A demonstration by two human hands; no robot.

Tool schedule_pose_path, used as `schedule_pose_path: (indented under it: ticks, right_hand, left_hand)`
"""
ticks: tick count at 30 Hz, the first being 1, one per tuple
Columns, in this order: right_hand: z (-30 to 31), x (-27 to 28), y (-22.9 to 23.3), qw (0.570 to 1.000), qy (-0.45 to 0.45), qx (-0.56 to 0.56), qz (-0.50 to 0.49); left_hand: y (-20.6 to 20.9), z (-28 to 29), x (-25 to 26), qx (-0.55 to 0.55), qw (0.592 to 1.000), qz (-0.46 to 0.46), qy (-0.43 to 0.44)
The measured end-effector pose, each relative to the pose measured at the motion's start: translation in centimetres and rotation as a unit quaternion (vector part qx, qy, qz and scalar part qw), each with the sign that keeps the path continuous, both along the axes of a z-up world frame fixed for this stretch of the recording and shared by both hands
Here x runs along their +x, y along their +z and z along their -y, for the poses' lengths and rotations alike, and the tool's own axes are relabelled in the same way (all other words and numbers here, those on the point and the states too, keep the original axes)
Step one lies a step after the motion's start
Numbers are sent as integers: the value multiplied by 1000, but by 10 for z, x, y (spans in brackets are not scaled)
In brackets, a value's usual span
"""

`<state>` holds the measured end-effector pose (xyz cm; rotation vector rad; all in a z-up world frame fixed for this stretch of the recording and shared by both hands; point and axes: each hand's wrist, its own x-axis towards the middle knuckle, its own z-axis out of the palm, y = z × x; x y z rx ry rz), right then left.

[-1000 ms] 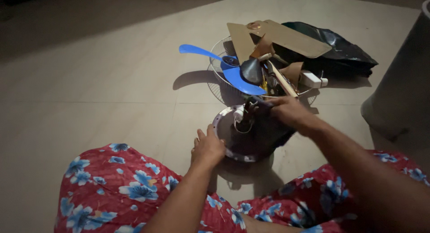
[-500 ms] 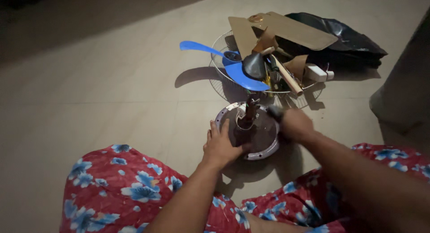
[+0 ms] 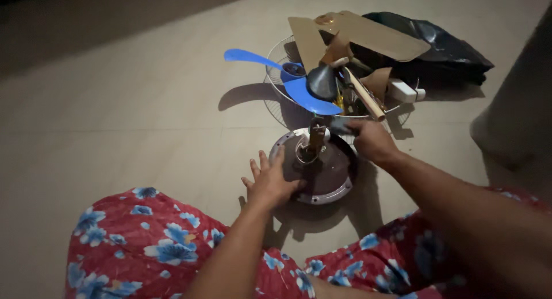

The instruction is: The person sits on the floor and wipes a ceiling fan motor housing and a fan blade with a cloth. They rotate the motor housing to clean different sides and then wipe both sides of a single fan blade.

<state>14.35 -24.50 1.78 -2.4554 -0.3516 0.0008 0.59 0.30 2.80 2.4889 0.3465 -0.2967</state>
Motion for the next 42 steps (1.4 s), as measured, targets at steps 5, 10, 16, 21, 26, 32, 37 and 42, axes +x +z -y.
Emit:
schedule_pose_path:
  ticks: [5, 10, 16, 21, 26, 32, 37, 42]
  right_hand:
    - [-17, 22, -24, 963, 235, 58, 121]
    - [11, 14, -28, 982, -67, -68, -163]
    - [43, -49, -58, 916, -123, 217, -316]
    - [17, -65, -54, 814, -160, 347, -437]
    - [6, -80, -20, 842, -204, 280, -413]
    - [0, -84, -15, 879, -175, 287, -338]
    - [-6, -81, -28, 893, -127, 301, -310]
    - [-32, -77, -36, 890, -106, 323, -304]
  left_hand:
    - [2, -5, 1, -15, 999, 18, 42]
    - [-16, -6, 11, -25, 990, 138, 27]
    - [-11, 20, 36, -166, 908, 381, -48]
    - [19, 54, 52, -195, 955, 218, 46]
    - [24, 59, 62, -130, 970, 194, 66]
    - [3, 54, 71, -156, 959, 216, 101]
    - [2, 42, 75, -137, 941, 293, 100]
    - [19, 15, 69, -142, 945, 275, 110]
